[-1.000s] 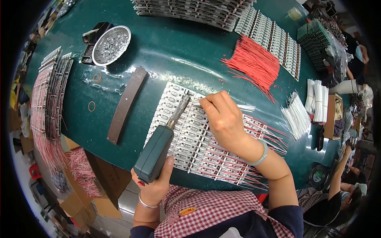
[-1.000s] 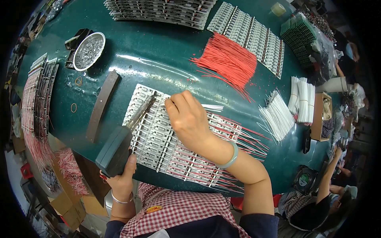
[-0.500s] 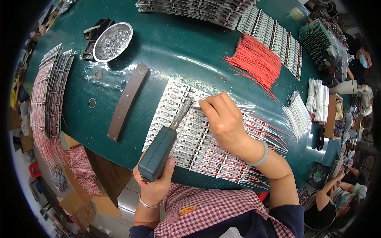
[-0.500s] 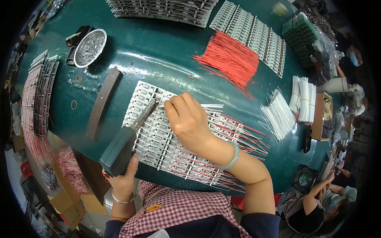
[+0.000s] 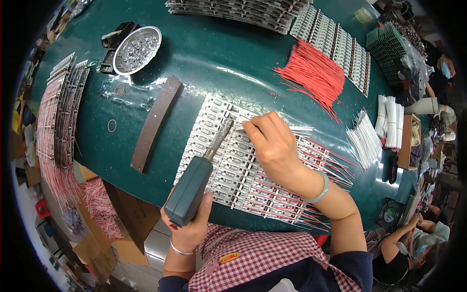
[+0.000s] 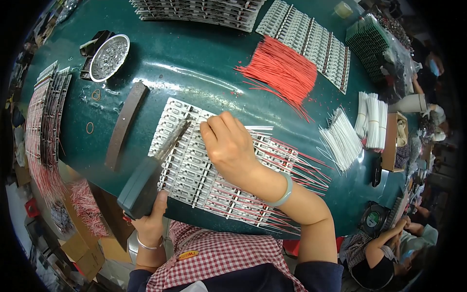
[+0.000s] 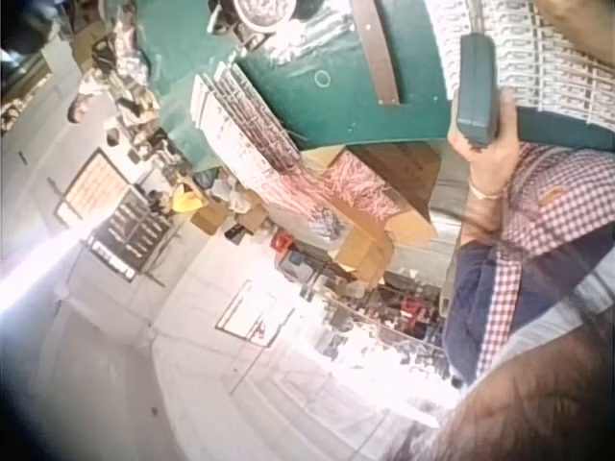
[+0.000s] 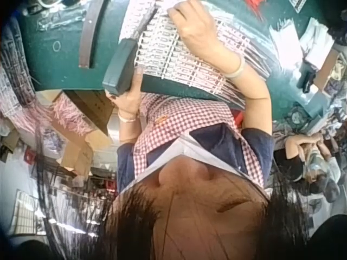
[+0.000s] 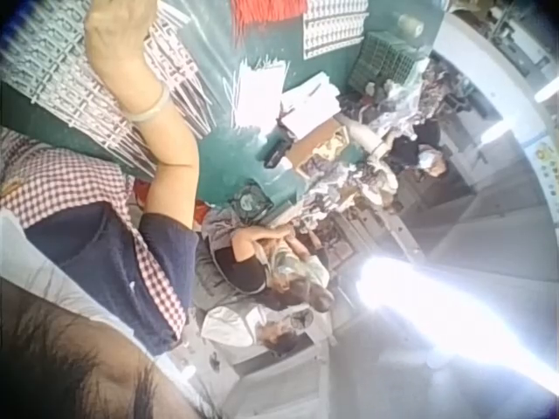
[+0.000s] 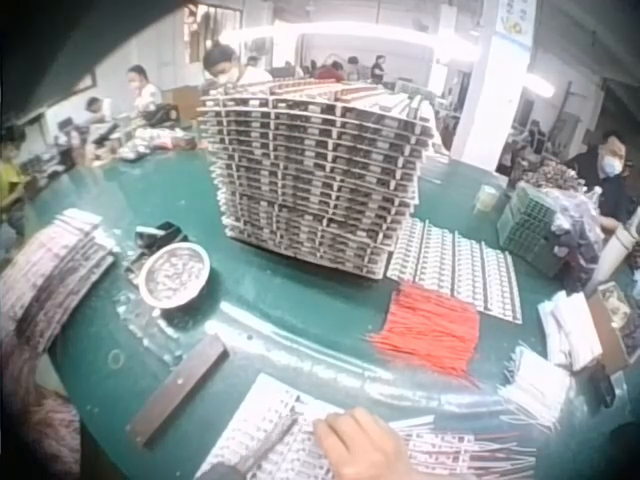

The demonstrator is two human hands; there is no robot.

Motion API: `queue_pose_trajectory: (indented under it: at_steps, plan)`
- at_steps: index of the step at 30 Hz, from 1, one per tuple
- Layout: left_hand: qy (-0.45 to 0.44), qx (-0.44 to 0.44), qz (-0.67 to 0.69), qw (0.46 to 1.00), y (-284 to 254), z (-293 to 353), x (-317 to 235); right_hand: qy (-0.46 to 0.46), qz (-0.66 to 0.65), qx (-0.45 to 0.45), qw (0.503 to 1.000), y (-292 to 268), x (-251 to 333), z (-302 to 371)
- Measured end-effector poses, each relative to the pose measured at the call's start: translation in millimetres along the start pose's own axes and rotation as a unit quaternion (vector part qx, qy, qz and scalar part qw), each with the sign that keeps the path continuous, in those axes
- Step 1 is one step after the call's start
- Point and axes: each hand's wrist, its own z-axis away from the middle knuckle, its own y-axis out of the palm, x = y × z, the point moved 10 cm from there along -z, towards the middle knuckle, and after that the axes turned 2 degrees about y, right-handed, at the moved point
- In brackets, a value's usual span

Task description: The person solders wires to electronic components and circuit boards using a soldering gun and solder wire, assembling them on an assembly line.

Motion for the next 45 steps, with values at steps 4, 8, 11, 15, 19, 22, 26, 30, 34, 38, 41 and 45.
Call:
queue_pose_trajectory:
  at_steps: [4, 8, 11, 15, 19, 22, 26, 30, 34, 38, 41, 45]
  plan:
    - [0.076, 0.017, -0.041, 0.996, -3.9, 6.4, -4.0, 0.0, 0.001, 0.0, 1.0, 0.1, 1.3, -0.4]
    - [0.052, -0.001, -0.027, 0.998, -5.4, 5.5, -5.2, 0.003, 0.001, 0.002, 1.0, 0.8, 0.6, 1.1]
    - [0.021, -0.019, -0.022, 0.999, -9.2, 7.2, -1.4, -0.013, -0.017, -0.009, 1.0, -5.7, 7.7, 1.8]
    - [0.016, -0.016, -0.019, 1.0, -11.8, 10.7, 0.9, 0.011, -0.032, -0.012, 0.999, -6.4, 9.0, 2.9]
    - [-0.006, 0.0, -0.001, 1.0, -8.8, 11.6, 8.0, 0.011, -0.025, -0.002, 1.0, -3.4, 8.8, 5.3]
    - [-0.009, 0.01, 0.003, 1.0, -6.4, 9.8, 3.5, 0.016, -0.025, 0.002, 1.0, -3.9, 10.2, 3.7]
    - [-0.013, 0.015, 0.005, 1.0, -5.6, 10.4, 3.4, 0.013, -0.023, 0.002, 1.0, -3.3, 10.7, 4.3]
    - [0.033, 0.009, 0.007, 0.999, -3.7, 5.1, -10.3, 0.01, -0.025, 0.005, 1.0, -2.8, 11.8, 4.4]
    - [0.071, 0.007, -0.005, 0.997, -0.6, 3.9, -14.9, -0.007, -0.007, 0.006, 1.0, -1.3, 12.5, 6.1]
    - [0.073, 0.005, -0.006, 0.997, 0.0, 2.8, -21.0, 0.007, -0.025, 0.01, 1.0, -2.4, 12.6, 4.8]
    - [0.08, 0.008, -0.014, 0.997, 0.5, 2.4, -24.3, -0.007, -0.004, 0.012, 1.0, -0.6, 13.7, 5.7]
    - [0.062, 0.005, 0.0, 0.998, -1.7, 4.3, -22.7, -0.01, -0.005, 0.01, 1.0, -0.8, 14.0, 5.7]
